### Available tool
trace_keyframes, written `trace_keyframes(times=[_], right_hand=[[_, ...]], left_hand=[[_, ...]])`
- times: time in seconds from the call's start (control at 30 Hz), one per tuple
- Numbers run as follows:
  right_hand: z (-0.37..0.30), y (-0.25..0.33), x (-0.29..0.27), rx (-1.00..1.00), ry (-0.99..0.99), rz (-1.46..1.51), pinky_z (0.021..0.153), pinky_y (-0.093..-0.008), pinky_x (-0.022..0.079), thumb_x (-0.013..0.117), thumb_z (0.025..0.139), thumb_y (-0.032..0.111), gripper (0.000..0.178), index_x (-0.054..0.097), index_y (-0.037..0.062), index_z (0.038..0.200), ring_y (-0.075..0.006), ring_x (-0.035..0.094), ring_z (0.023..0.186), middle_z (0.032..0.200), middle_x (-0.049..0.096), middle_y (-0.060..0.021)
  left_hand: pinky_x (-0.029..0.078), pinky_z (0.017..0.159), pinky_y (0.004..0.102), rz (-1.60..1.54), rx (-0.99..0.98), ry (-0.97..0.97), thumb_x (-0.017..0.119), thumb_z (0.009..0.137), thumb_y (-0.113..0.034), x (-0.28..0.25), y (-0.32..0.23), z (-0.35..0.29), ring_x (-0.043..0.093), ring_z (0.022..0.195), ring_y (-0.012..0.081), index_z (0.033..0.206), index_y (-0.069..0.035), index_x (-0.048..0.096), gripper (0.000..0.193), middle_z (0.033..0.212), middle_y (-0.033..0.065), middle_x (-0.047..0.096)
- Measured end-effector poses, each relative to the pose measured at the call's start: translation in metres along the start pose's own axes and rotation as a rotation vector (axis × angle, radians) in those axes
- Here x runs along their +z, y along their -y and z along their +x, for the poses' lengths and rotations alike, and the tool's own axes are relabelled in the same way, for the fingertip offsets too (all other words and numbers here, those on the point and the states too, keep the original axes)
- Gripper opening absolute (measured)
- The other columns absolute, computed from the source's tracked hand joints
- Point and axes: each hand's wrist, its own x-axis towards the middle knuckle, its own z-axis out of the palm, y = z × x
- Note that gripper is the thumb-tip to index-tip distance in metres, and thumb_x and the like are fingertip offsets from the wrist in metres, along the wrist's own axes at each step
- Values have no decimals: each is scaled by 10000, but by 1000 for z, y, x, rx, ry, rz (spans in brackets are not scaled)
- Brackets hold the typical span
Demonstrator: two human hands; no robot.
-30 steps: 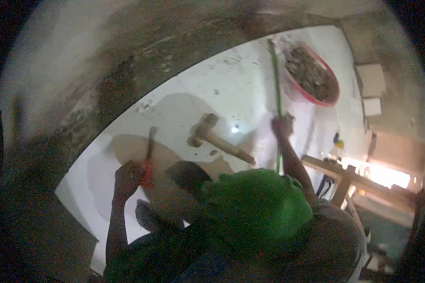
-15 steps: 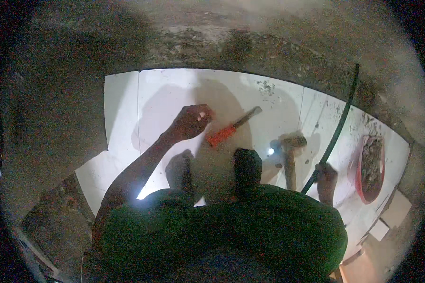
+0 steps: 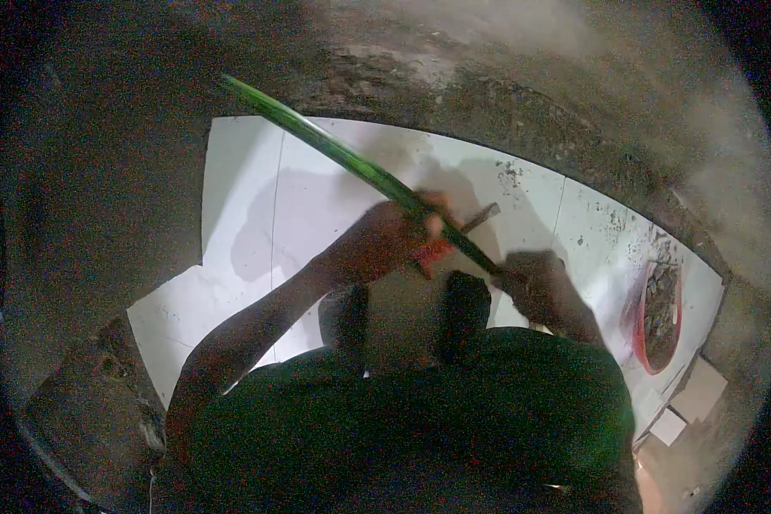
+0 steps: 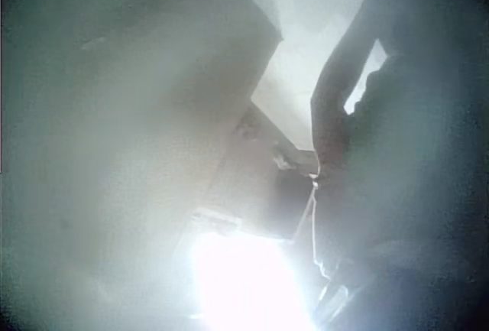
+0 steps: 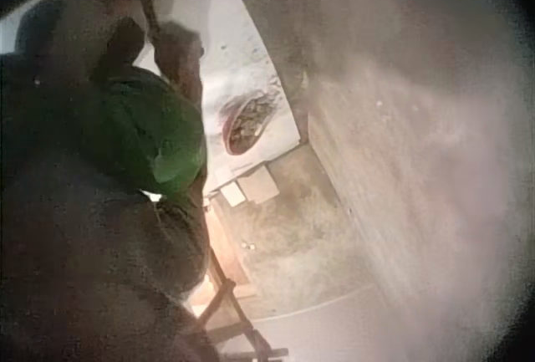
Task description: The person prepares a wall for tiling by using a chisel and hammer to chip away at the concrete surface above a laid tile row. They then measure the wall section with a tape measure and continue chipping at the wall surface with the tool.
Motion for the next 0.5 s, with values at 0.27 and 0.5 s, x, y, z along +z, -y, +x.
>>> trace_keyframes(times=[0.27,0.5], right_hand=[[72,166,-49,-510,38,119,601,-344,486,643,1019,269,305,672,-2,881,-155,601,651,686,609,-91],[60,155,-44,-551,232,-176,605,-360,508,639,1021,243,234,653,27,933,-158,614,633,675,629,-106]], left_hand=[[585,773,335,-196,837,-739,587,1045,-249,-67,-164,-41,729,784,176,1020,19,664,280,838,94,756],[580,640,352,450,854,-719,519,949,-80,-65,-204,-33,715,660,181,927,14,670,179,772,81,735]])
